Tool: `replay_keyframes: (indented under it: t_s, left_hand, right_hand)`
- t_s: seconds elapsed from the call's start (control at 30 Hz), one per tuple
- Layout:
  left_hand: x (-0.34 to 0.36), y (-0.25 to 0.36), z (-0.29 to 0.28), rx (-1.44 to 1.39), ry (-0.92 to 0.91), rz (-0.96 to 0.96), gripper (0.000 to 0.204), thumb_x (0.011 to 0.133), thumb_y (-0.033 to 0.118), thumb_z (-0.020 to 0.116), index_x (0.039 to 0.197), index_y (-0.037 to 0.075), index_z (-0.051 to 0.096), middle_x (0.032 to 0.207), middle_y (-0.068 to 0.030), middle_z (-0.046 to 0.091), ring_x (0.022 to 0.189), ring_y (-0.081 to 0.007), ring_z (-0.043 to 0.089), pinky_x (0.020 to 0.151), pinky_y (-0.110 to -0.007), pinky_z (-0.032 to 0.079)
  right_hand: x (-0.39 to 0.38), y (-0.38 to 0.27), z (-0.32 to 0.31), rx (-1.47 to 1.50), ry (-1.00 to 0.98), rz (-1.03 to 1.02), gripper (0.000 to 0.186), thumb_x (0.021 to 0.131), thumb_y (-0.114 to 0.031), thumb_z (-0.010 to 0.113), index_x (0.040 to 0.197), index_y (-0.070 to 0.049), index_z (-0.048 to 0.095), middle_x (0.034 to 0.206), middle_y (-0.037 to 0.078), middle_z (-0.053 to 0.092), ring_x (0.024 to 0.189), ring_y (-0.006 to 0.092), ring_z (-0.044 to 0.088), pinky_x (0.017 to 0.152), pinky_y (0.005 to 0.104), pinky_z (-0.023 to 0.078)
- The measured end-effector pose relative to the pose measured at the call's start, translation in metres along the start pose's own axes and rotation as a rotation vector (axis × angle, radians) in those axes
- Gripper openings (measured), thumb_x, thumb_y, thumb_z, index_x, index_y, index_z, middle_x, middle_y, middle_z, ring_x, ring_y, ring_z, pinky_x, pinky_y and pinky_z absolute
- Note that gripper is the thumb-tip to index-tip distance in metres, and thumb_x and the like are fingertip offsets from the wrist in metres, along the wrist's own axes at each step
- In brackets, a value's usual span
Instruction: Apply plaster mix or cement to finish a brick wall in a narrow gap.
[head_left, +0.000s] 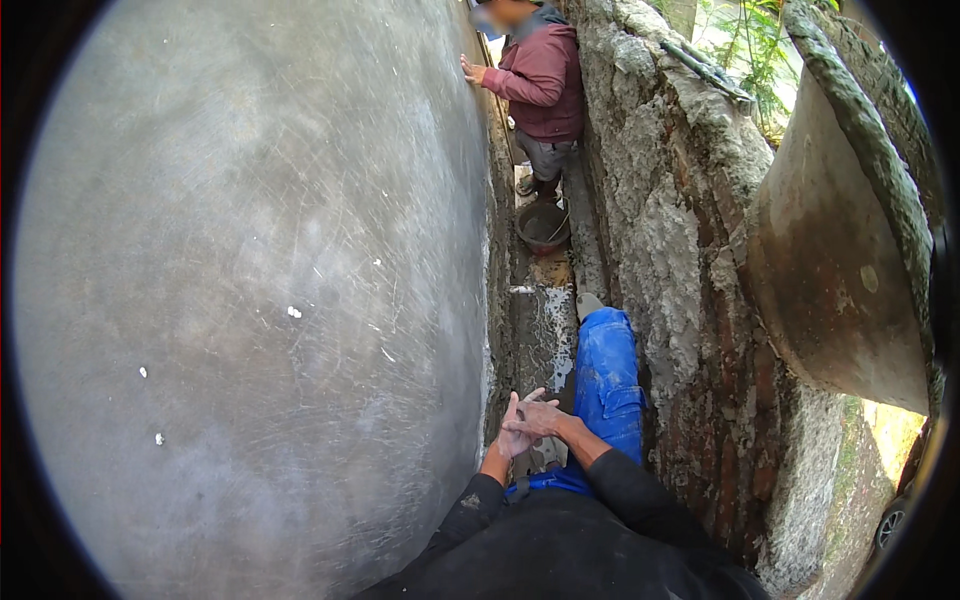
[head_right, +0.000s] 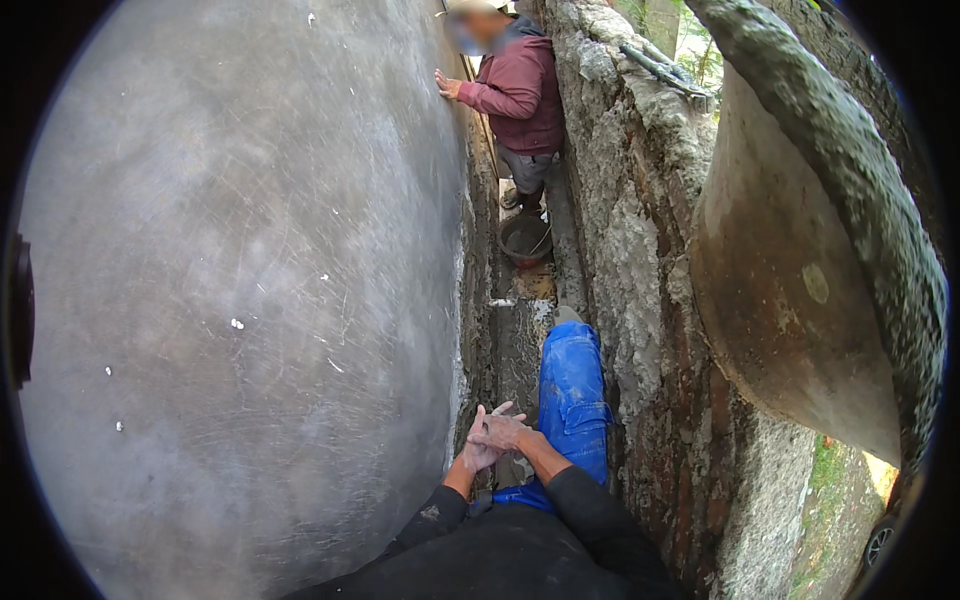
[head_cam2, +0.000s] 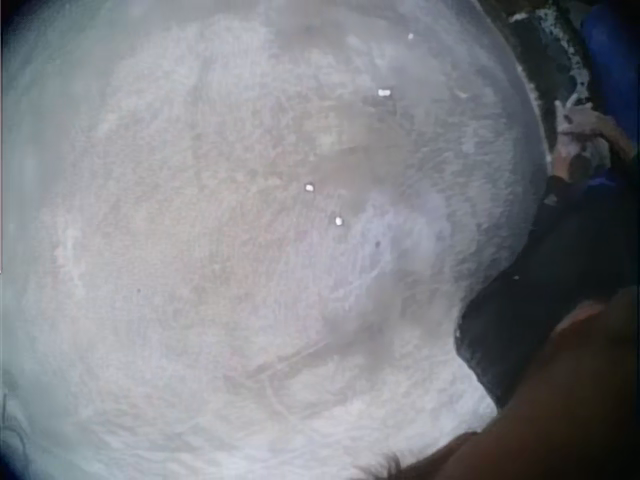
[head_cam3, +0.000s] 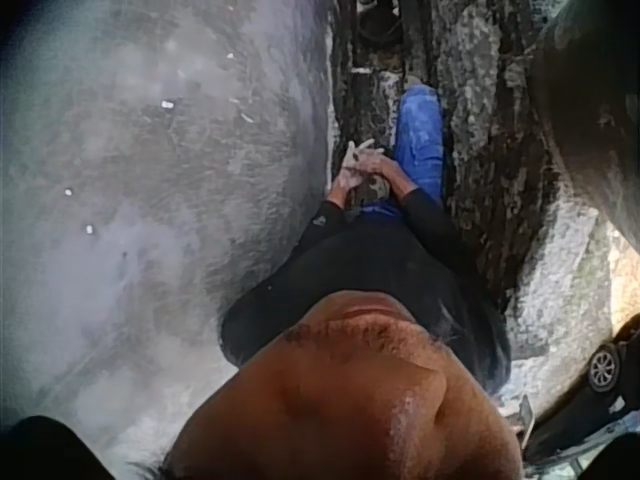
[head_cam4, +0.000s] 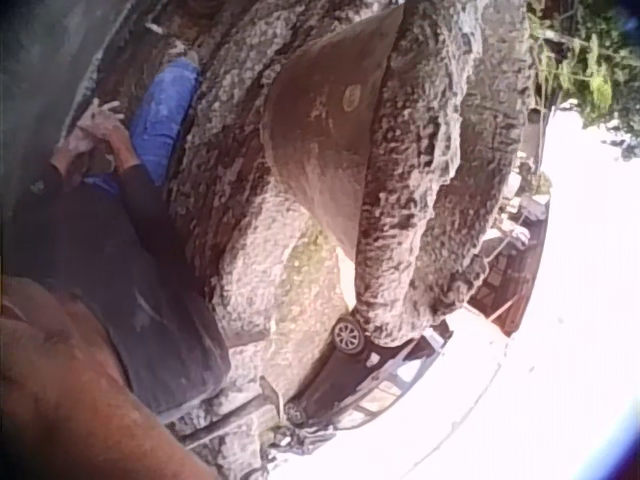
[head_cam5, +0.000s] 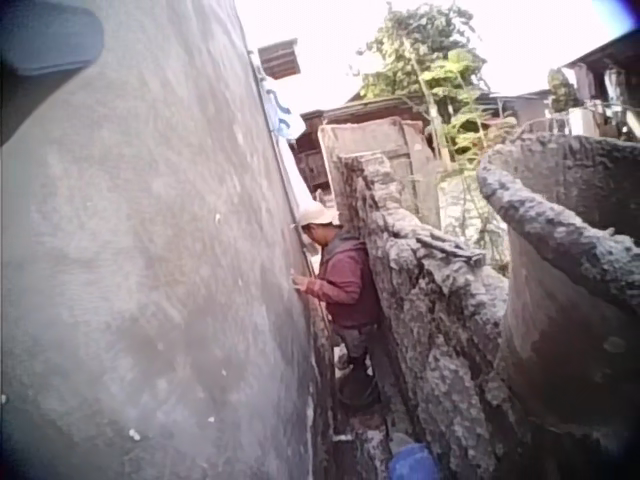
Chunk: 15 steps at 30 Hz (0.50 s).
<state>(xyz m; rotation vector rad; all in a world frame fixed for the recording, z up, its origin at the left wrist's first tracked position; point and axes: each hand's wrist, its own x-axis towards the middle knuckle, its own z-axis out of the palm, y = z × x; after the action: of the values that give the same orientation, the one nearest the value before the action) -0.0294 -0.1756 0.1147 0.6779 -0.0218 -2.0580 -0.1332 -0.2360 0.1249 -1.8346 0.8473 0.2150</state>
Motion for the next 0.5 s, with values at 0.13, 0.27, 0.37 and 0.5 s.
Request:
replay_keyframes:
  t_s: [0.13, 0.27, 0.37, 0.5]
  left_hand:
    - [-0.003, 0.001, 0.007, -0.021, 0.016, 0.010, 0.076, 0.094, 0.070, 0.032, 0.148, 0.018, 0.034, 0.141, -0.0222, 0.046, 0.124, -0.0368, 0.052, 0.100, -0.050, 0.048]
    - [-0.005, -0.002, 0.014, 0.068, 0.033, 0.044, 0.072, 0.095, 0.068, 0.033, 0.149, 0.020, 0.032, 0.140, -0.0198, 0.048, 0.124, -0.0353, 0.052, 0.101, -0.051, 0.046]
    - [-0.003, 0.000, 0.006, 0.056, 0.001, 0.019, 0.071, 0.095, 0.067, 0.035, 0.149, 0.020, 0.031, 0.140, -0.0197, 0.049, 0.123, -0.0346, 0.053, 0.100, -0.051, 0.047]
    - [-0.006, -0.001, -0.002, 0.017, 0.024, 0.021, 0.075, 0.095, 0.066, 0.037, 0.150, 0.016, 0.028, 0.140, -0.0222, 0.048, 0.122, -0.0355, 0.054, 0.098, -0.049, 0.049]
  right_hand:
    - [-0.001, -0.002, -0.004, 0.018, -0.001, -0.026, 0.076, 0.085, -0.053, 0.063, 0.131, 0.005, 0.050, 0.128, 0.031, 0.055, 0.122, 0.0418, 0.053, 0.107, 0.0474, 0.036]
    - [0.007, 0.012, 0.004, 0.024, 0.033, -0.009, 0.075, 0.085, -0.055, 0.062, 0.125, 0.007, 0.053, 0.121, 0.034, 0.057, 0.115, 0.0453, 0.056, 0.102, 0.0500, 0.039]
    - [0.006, 0.014, 0.013, 0.023, 0.046, -0.004, 0.074, 0.084, -0.056, 0.061, 0.121, 0.008, 0.055, 0.117, 0.035, 0.059, 0.110, 0.0480, 0.058, 0.099, 0.0520, 0.042]
    - [-0.004, -0.012, -0.003, -0.004, -0.083, 0.115, 0.079, 0.084, -0.054, 0.064, 0.132, 0.006, 0.048, 0.130, 0.031, 0.054, 0.124, 0.0406, 0.052, 0.107, 0.0466, 0.037]
